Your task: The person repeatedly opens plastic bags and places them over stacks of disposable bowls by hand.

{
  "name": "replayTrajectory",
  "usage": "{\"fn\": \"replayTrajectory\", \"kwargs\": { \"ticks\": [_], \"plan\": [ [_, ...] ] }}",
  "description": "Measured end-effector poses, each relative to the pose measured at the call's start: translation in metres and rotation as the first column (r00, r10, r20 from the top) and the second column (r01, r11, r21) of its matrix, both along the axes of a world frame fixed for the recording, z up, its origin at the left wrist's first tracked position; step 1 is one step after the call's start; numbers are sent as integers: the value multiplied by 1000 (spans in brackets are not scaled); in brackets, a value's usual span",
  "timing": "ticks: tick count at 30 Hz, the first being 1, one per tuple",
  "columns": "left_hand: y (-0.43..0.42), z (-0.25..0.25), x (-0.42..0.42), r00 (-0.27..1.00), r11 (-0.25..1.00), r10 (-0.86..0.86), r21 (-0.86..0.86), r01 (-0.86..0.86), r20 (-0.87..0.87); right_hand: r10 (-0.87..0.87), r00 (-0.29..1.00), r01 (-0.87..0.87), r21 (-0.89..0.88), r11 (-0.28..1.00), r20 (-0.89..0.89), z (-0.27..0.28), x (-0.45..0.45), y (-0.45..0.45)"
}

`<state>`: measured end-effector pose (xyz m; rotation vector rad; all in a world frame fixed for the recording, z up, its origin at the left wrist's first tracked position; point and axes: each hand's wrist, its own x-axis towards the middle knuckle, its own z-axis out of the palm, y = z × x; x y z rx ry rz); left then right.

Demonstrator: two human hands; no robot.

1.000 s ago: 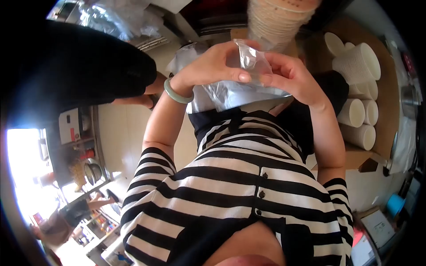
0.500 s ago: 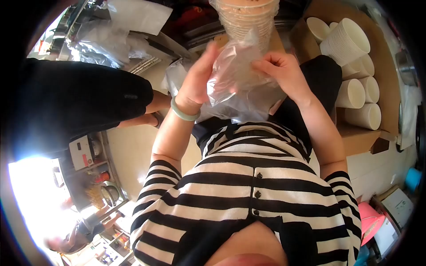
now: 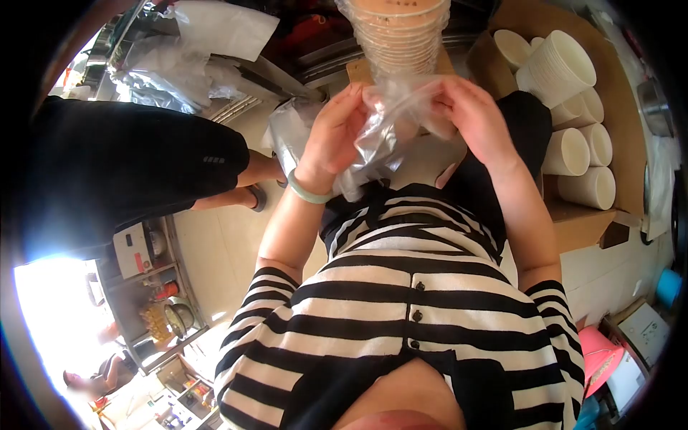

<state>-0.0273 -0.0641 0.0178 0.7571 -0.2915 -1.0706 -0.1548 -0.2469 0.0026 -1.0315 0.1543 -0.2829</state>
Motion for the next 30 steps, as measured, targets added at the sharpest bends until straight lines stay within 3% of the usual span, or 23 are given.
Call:
{"fn": "replayTrajectory", "kwargs": {
  "ticks": [2, 4, 5, 6, 8, 9, 10, 11, 12, 13, 15, 16, 17, 18, 19, 20, 21, 22, 23, 25, 28, 29, 30],
  "plan": [
    [11, 2, 2, 999, 996, 20, 82, -23, 43, 35, 989, -52, 124, 991, 141, 11, -8, -11],
    [26, -2, 16, 971, 975, -219, 64, 213, 96, 8, 891, -240, 455, 857, 454, 18, -16, -28],
    [27, -3, 13, 978, 980, -162, 135, 144, 132, -26, 913, -203, 507, 838, 408, 17, -17, -30],
    [27, -2, 16, 977, 982, -160, 119, 144, 143, -35, 874, -160, 354, 921, 485, 31, -21, -43],
    [38, -1, 25, 938, 982, -162, 140, 124, 306, -127, 895, -20, 322, 946, 429, 50, -23, -37],
    [40, 9, 37, 879, 945, -185, 326, 36, 440, -102, 884, -44, 298, 953, 457, 64, -18, -37],
    [34, 19, 32, 874, 949, -171, 314, 22, 455, -32, 912, 4, 70, 998, 409, 77, -17, -34],
    [23, 24, 17, 674, 967, 12, 161, -195, 739, 7, 942, 47, -153, 987, 335, 83, -23, -27],
    [11, 40, 11, 332, 931, 219, -95, -353, 917, -79, 992, 124, -691, 713, 97, 101, -17, -4],
    [5, 60, 3, 313, 928, 240, -123, -351, 919, -32, 994, 102, -759, 643, 106, 109, -11, -2],
    [-1, 93, -17, -354, 951, 0, -109, -289, 935, 59, 972, 184, -897, 403, 226, 115, 0, 4],
    [-6, 101, -24, -302, 967, -19, -59, -249, 953, 129, 935, 296, -928, 226, 330, 118, 7, 7],
    [-4, 94, -19, -178, 994, 2, -22, -106, 984, 139, 921, 315, -907, 279, 363, 117, 9, 6],
    [3, 96, -4, 175, 994, -11, -8, 107, 985, 159, 907, 347, -906, 240, 390, 136, 8, -12],
    [10, 99, 11, 505, 957, -97, -58, 283, 858, 347, 936, -218, -874, 435, -61, 158, -5, -33],
    [20, 100, 21, 700, 939, -140, -131, 319, 700, 572, 709, -694, -548, 467, -412, 178, -11, -48],
    [29, 102, 31, 850, 921, -179, -220, 323, 496, 577, 727, -680, -510, 527, -373, 180, -15, -45],
    [30, 100, 37, 821, 953, 7, -254, 168, 571, 675, 629, -748, -537, 391, -384, 181, -19, -60],
    [30, 107, 49, 833, 942, 133, -331, 62, 536, 721, 660, -661, -620, 422, -213, 169, -21, -82],
    [33, 113, 66, 837, 918, 259, -392, -59, 482, 724, 664, -601, -442, 666, 187, 145, 0, -109],
    [8, 135, 82, 935, 806, 272, -585, -92, 228, 503, 677, -653, 122, 748, 537, 141, 29, -126],
    [-12, 146, 81, 924, 834, 342, -508, -214, 172, 502, 674, -649, 111, 753, 541, 143, 35, -124],
    [-28, 156, 84, 900, 845, 420, -412, -341, 117, 333, 795, -441, 105, 891, 507, 144, 44, -118]
  ]
}}
